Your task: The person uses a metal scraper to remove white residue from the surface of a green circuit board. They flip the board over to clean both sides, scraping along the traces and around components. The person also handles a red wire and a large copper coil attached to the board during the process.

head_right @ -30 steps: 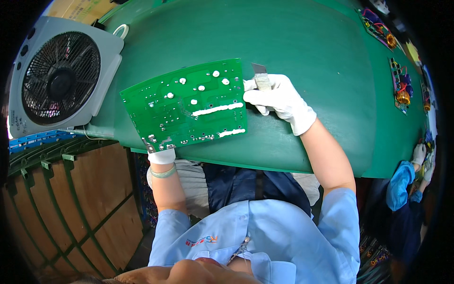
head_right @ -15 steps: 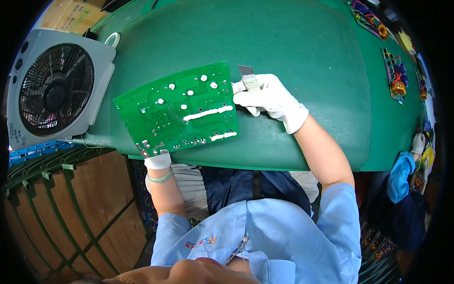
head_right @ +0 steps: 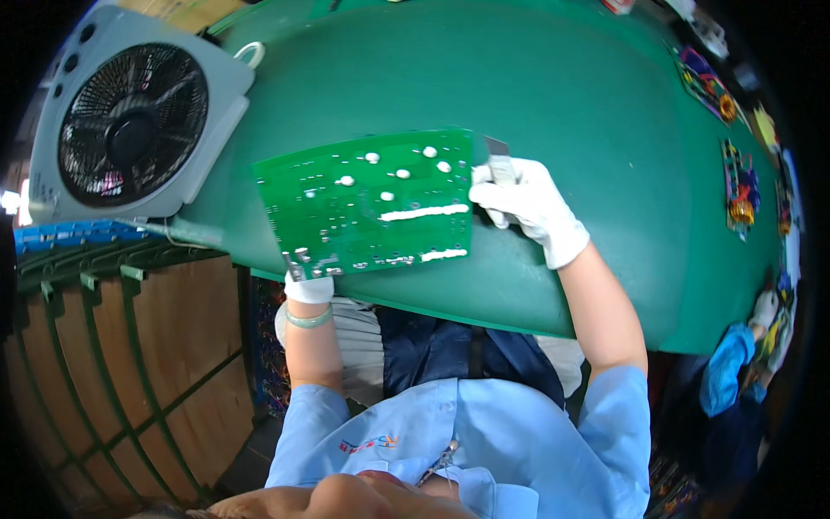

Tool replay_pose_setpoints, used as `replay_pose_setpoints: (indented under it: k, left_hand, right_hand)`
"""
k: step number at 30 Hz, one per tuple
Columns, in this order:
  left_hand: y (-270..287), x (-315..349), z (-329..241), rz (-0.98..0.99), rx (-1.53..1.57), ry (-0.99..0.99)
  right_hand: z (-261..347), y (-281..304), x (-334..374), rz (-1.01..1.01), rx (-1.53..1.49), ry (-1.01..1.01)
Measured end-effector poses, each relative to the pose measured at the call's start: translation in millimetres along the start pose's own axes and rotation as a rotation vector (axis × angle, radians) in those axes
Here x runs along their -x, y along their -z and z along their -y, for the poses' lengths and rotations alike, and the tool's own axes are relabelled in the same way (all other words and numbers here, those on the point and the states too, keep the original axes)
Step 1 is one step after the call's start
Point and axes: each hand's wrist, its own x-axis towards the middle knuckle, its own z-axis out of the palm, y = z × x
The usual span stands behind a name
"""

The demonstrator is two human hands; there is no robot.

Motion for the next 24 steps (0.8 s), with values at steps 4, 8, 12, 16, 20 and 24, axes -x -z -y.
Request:
replay_pose_setpoints:
  k: [4,8,12,16,20,24]
  left_hand:
    - [-11.3,7.3,-1.0,0.02,-0.004,0.0]
    - [-16.6,3.7,0.1,0.139,-0.266,-0.152]
    - [-8.7,0.7,7.3,0.237,-0.394,-0.336]
    - [-25.8,7.8,-7.9,0.19,0.146,-0.017]
    - [-35.9,14.9,-29.7,0.236,-0.131,-0.265]
    - [-63.7,34.9,-62.2,0.237,-1.08,-1.147]
  right_hand:
    - [-5.1,1.2,-2.5,-0.11,0.063,0.002]
    - [-11.0,0.1,-4.9,-0.15,0.047,0.05]
    - [-7.7,-2.1,-3.7,-0.151,0.089,0.054]
    - [-5.1,-1.2,-2.9,-0.115,0.148,0.048]
    - [6.0,-23.3,0.8,-0.149,0.077,0.087]
    - [3.0,-12.7,-3.5,-0.085,0.074,0.186]
